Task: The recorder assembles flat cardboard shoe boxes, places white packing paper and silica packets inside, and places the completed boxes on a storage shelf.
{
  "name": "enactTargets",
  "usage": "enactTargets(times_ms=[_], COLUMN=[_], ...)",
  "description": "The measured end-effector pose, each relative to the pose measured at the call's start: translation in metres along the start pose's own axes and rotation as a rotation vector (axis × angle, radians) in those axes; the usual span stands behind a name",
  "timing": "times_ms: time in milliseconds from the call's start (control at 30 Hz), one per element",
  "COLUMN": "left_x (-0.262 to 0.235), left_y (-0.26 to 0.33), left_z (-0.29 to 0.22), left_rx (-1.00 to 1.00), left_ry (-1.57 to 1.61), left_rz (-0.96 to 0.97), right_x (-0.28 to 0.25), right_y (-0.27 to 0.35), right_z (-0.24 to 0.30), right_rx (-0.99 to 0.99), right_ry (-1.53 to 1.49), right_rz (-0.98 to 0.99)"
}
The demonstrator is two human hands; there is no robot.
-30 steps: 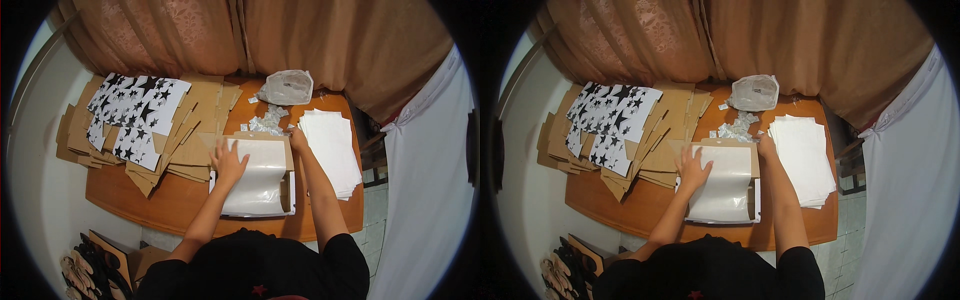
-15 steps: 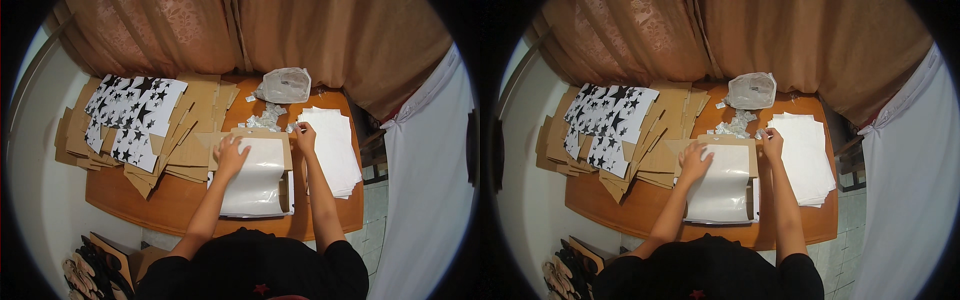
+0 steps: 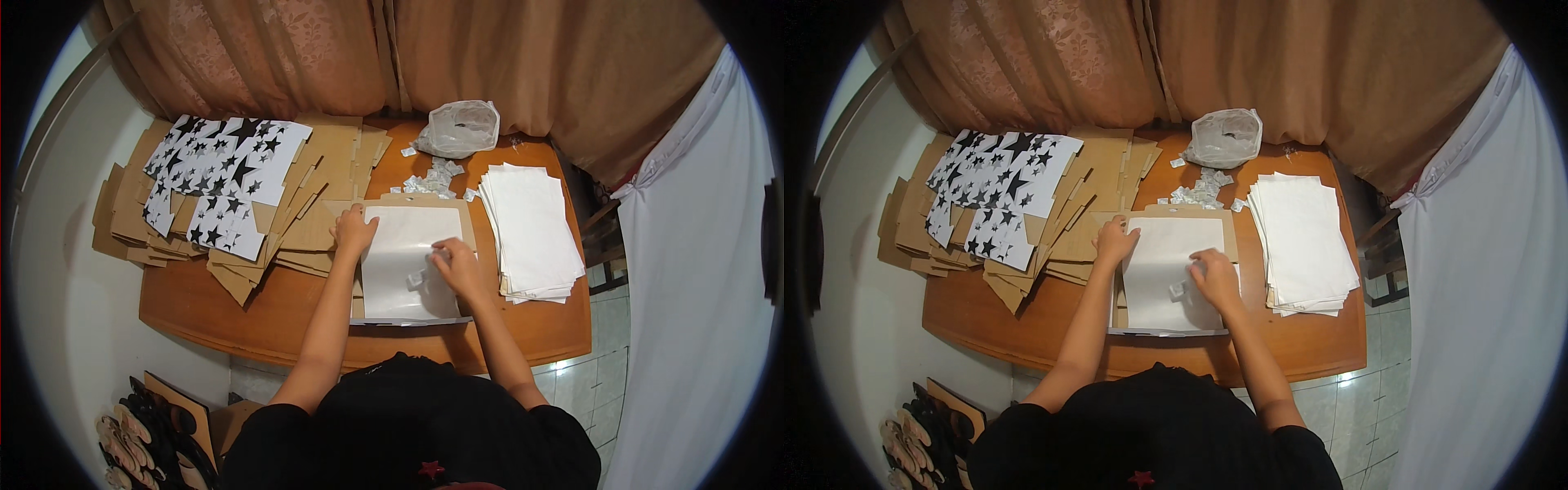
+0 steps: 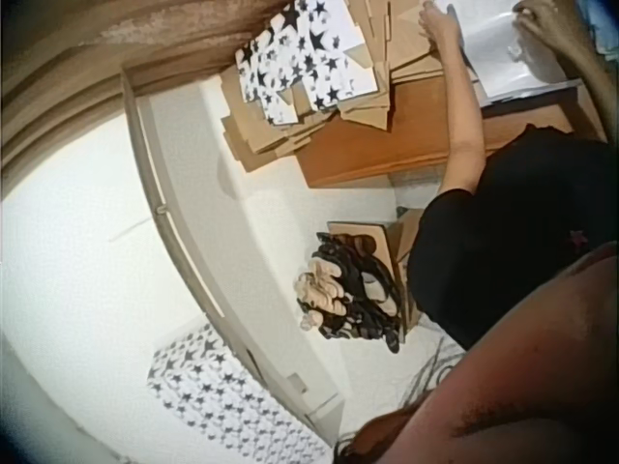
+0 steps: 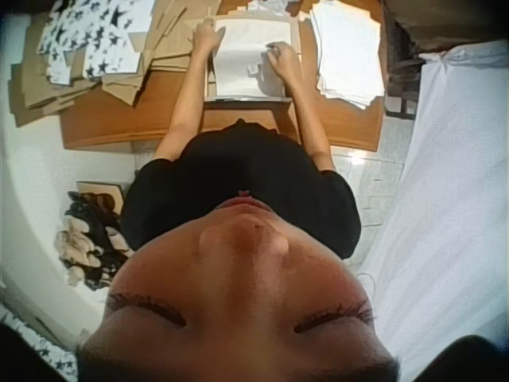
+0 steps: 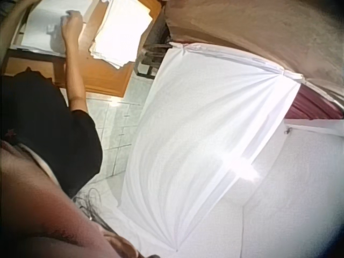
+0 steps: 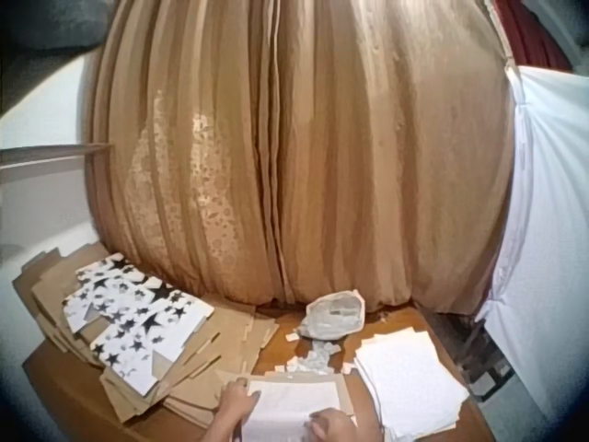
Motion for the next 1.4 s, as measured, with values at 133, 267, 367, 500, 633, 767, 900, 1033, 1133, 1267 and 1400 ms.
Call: enactTargets(times_ms=[133,267,367,500,633,767,900,1033,1133,1267,1400], left_x=[0.012,0.041,0.047,0.021,-0.003,-0.024,-0.027,-0.028,-0.022,-0.030,-0.030], left_y=[-0.006,-0.026,-0.020,0.008,0.028,0.045,0.053,0.057,0.064,0.075,0.084], left_z=[-0.001,0.026,0.014,-0.013,-0.020,-0.010,0.002,0.008,-0.001,-0.007,-0.009], left_rx=[0.008,-0.002,0.025,0.041,0.114,0.208,0.242,0.373,0.394,0.490,0.632], left_ry=[0.045,0.364,0.669,0.957,1.050,1.152,1.244,1.004,0.705,0.495,0.545], left_rz=[0.043,0.091,0.156,0.235,0.290,0.250,0.265,0.124,0.084,-0.065,-0.096], right_x=[-0.027,-0.014,-0.011,-0.017,-0.022,-0.016,-0.012,-0.025,-0.022,-0.024,-0.025], right_y=[-0.015,-0.031,-0.032,-0.026,-0.028,-0.020,-0.012,-0.005,-0.002,0.006,0.015], right_z=[-0.027,-0.060,-0.076,-0.076,-0.082,-0.085,-0.096,-0.068,-0.072,-0.066,-0.061], right_rx=[0.066,0.329,0.407,0.434,0.162,0.151,0.271,0.216,0.179,0.018,-0.111], right_ry=[0.191,0.431,0.467,0.436,0.051,-0.263,-0.199,0.010,0.029,0.114,0.224], right_rz=[-0.238,-0.080,-0.022,-0.128,-0.243,-0.109,0.013,-0.044,-0.057,-0.124,-0.175])
Point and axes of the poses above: each hand's wrist, its own y-axis away from the middle knuckle, its own x-axis out of the palm, z = x × y, the point moved 9 cm from there along -y, towards the middle knuckle, and after that the axes turned 1 degree about -z, right-handed, at the moved point
